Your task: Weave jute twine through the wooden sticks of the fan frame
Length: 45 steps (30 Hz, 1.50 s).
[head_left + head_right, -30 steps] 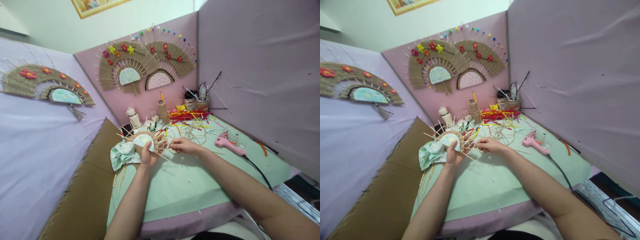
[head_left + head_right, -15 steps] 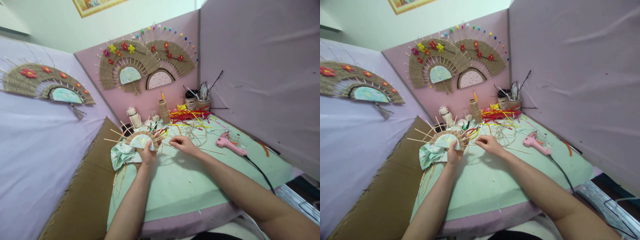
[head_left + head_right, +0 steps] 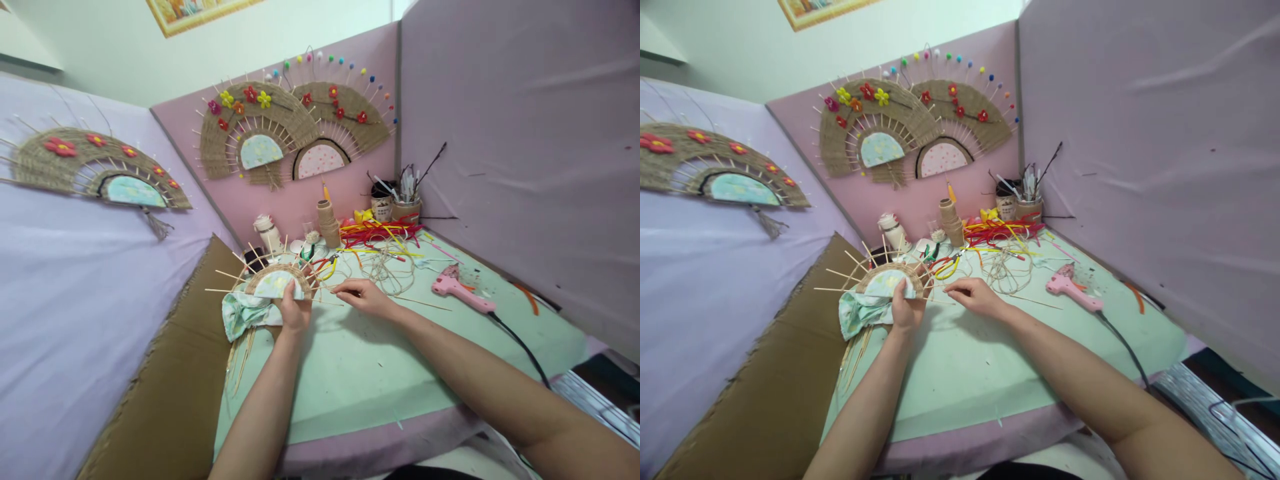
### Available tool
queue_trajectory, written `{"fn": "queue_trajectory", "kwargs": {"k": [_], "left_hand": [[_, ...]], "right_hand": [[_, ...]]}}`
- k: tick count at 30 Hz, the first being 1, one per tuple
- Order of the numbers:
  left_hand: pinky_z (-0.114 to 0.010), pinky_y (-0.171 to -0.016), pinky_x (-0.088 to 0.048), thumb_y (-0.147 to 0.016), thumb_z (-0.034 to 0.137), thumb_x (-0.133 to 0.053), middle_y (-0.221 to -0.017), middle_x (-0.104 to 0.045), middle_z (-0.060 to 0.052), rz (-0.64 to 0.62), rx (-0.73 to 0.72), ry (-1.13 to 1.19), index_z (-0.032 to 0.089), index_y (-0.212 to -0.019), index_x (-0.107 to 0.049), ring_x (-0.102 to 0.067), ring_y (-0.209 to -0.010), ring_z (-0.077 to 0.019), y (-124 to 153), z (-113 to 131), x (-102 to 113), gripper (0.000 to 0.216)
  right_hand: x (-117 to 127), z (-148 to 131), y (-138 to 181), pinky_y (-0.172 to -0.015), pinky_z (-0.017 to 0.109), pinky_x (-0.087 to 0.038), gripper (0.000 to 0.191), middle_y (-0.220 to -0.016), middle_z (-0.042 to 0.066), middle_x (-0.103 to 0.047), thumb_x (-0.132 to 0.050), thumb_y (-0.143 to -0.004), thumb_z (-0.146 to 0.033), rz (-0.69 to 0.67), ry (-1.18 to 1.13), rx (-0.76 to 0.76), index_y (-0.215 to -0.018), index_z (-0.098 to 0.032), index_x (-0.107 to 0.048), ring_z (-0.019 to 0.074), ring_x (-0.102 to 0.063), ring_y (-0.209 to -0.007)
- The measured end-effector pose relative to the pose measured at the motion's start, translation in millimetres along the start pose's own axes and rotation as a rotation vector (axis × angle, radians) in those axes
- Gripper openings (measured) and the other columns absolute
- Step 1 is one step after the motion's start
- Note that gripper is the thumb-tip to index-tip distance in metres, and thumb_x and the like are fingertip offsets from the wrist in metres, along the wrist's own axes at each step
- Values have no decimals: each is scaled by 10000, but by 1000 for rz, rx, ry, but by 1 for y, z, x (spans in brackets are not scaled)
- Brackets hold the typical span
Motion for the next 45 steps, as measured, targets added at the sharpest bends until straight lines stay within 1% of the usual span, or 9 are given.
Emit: {"fn": "queue_trajectory", "kwargs": {"k": [2, 6, 9, 12, 19, 24, 30, 37, 45], "left_hand": [[-311, -794, -460, -783, 322, -502, -996, -659, -48, 22, 5, -17, 249, -1059, -590, -609, -953, -200, 0, 1, -1, 299], [-253, -650, -449, -794, 348, -483, -884, -656, -36, 47, -1, -46, 225, -926, -629, -609, -762, -152, 1, 2, -2, 233], [-242, -580, -425, -790, 351, -503, -837, -643, -19, 60, -11, -29, 223, -915, -621, -584, -677, -130, 1, 2, -1, 215], [-232, -545, -406, -787, 365, -514, -811, -640, -18, 91, 10, 2, 210, -907, -616, -576, -649, -124, 0, 1, 0, 221], [-264, -621, -451, -792, 407, -506, -794, -649, -55, 104, 82, 146, 149, -888, -622, -587, -647, -133, -2, 1, 3, 299], [-280, -634, -464, -800, 446, -483, -756, -644, -50, 119, 134, 177, 154, -866, -630, -590, -626, -139, -1, -1, 0, 334], [-282, -612, -463, -822, 487, -425, -755, -640, -52, 133, 92, 151, 149, -827, -616, -579, -583, -133, 5, -6, -4, 388], [-315, -606, -469, -816, 544, -414, -797, -648, -56, 122, 76, 114, 154, -896, -616, -610, -606, -165, 11, -12, -8, 447], [-334, -649, -488, -800, 567, -427, -777, -655, -77, 150, 5, 54, 146, -891, -624, -650, -681, -206, 12, -14, -10, 474]], "right_hand": [[1, -1, 0, -624, 265, -414, 253, -841, 67, -664, -540, -820, -363, -1, 4, 1, -919, -194, -699, 154, -563, -688], [2, -2, 0, -628, 263, -409, 251, -837, 62, -661, -535, -824, -349, -4, 18, -7, -930, -194, -701, 151, -559, -687], [2, -2, 0, -627, 261, -409, 258, -830, 63, -660, -537, -821, -347, -2, 5, -28, -941, -186, -699, 149, -556, -689], [2, 0, 0, -616, 255, -409, 276, -805, 59, -654, -540, -815, -359, -2, -34, -59, -951, -176, -696, 147, -553, -685], [2, 3, -2, -594, 238, -408, 339, -747, 48, -636, -551, -795, -390, -56, -130, -126, -973, -135, -685, 132, -542, -659], [0, 6, -3, -603, 235, -409, 340, -763, 51, -636, -556, -789, -376, -88, -166, -154, -991, -133, -682, 134, -547, -681], [-3, 6, -2, -574, 225, -384, 334, -705, 30, -603, -557, -793, -386, -101, -173, -129, -979, -141, -685, 117, -502, -632], [-8, 9, -1, -570, 229, -370, 354, -672, 15, -563, -558, -790, -398, -104, -189, -125, -996, -139, -682, 115, -468, -620], [-13, 6, 0, -587, 231, -389, 339, -713, 28, -598, -547, -787, -360, -93, -176, -147, -1003, -141, -689, 123, -502, -645]]}}
Point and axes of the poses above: each hand's wrist, its own y-axis away from the middle knuckle, its own x-axis out of the back of the hand, z = x × y, the point moved 1 cm from there along -y, towards the middle knuckle
